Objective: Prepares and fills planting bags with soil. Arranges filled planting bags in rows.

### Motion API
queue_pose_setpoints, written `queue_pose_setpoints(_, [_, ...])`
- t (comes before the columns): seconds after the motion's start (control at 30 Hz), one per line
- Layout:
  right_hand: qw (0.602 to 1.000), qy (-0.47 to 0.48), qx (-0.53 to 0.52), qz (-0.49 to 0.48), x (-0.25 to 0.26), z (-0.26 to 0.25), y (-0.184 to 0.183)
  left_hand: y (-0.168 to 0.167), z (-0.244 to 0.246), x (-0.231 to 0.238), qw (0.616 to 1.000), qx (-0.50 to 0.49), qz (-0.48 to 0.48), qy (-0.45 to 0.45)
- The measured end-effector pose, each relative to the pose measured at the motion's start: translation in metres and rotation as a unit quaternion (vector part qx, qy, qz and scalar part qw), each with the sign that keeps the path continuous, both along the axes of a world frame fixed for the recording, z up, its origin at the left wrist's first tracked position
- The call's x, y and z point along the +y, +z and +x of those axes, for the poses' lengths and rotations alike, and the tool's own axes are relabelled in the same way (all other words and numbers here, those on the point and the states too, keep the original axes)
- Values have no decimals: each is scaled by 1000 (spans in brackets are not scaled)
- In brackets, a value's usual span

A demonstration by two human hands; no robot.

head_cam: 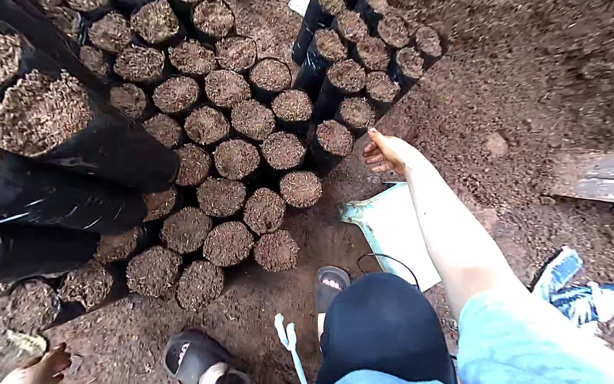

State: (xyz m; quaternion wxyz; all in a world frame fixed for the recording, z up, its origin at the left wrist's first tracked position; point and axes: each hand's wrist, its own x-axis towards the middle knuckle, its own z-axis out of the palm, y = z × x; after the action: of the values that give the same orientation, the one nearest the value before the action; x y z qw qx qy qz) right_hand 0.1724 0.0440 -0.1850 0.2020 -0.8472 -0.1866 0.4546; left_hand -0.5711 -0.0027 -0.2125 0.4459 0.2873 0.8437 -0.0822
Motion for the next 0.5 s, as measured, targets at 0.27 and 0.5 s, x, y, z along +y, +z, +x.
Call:
queue_pose_setpoints(0.27, [995, 89, 28, 18, 2, -18, -14, 139, 307, 89, 868, -210, 179, -413])
queue_pose_setpoints(0.5, [986, 167, -14, 10, -3, -24, -23, 87, 545, 155, 771, -100, 188, -600])
